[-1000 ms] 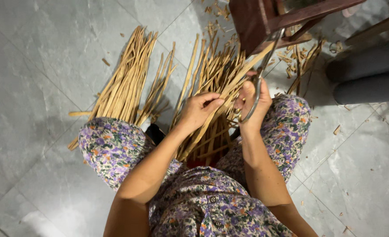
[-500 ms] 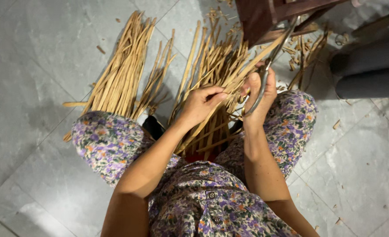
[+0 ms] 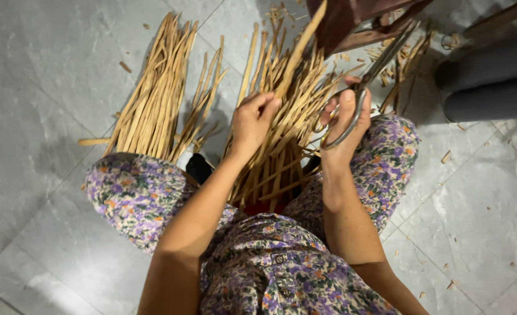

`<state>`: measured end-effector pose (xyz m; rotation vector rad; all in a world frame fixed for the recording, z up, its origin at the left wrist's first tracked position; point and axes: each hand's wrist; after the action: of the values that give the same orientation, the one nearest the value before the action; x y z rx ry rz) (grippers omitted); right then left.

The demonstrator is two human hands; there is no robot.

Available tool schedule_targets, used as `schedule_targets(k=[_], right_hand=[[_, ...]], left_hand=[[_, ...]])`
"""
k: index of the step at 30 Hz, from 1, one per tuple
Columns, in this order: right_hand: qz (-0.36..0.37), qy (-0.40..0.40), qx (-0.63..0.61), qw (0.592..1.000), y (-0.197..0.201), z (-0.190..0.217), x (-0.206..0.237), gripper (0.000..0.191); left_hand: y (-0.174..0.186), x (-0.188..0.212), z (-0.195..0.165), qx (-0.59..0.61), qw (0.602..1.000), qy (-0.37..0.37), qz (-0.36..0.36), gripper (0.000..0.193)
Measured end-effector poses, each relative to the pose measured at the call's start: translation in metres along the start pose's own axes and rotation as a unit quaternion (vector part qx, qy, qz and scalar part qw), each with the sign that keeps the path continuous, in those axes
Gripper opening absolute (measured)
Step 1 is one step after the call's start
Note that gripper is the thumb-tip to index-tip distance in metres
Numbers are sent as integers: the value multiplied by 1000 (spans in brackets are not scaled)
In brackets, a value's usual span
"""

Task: The person sits on the floor and uses shears to trim and split thin wooden sticks. They handle the sticks one by one, cutting them to length and separating them into smaller pieces, then placing the finished pieces into a pile.

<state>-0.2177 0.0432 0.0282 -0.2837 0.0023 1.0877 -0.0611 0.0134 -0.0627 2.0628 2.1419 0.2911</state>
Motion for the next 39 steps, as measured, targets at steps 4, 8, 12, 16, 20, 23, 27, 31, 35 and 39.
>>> schedule_targets(k=[4, 8, 12, 16, 20, 23, 27, 31, 35, 39], right_hand=[[12, -21, -29, 999, -4, -4, 3, 33], [11, -27, -25, 999, -7, -10, 2, 35], [13, -20, -15, 1000, -13, -18, -6, 40], [36, -35, -49, 998, -20, -26, -14, 42], [44, -46, -73, 995, -27, -35, -23, 41], [42, -69, -80, 994, -30, -40, -29, 41], [35, -85, -51, 994, -45, -45, -42, 41], [52, -112, -49, 991, -58, -46, -50, 40], [52, -132, -39, 989, -67, -45, -54, 38], [51, -132, -31, 989, -69, -45, -53, 36]], left_hand=[[-16, -8, 37, -46, 996, -60, -41, 22], [-36, -9, 51, -100, 995, 8, -13, 20], [-41, -39, 34, -107, 994, 10, -23, 22], [-40, -72, 23, -159, 986, -50, -16, 25], [-42, -94, 54, -234, 965, 68, 101, 32], [-24, -98, 104, -236, 963, 73, 108, 43], [31, -125, 153, -214, 971, 71, -73, 32], [71, -130, 172, -400, 905, 140, -37, 41], [79, -122, 168, -429, 879, 207, -12, 49], [76, -120, 163, -469, 858, 207, -11, 33]])
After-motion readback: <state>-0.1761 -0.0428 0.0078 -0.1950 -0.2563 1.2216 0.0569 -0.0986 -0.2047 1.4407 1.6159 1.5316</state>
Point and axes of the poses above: each hand's wrist, its own x-axis away from the middle knuckle, its own y-axis out of the back of the hand, z = x × y
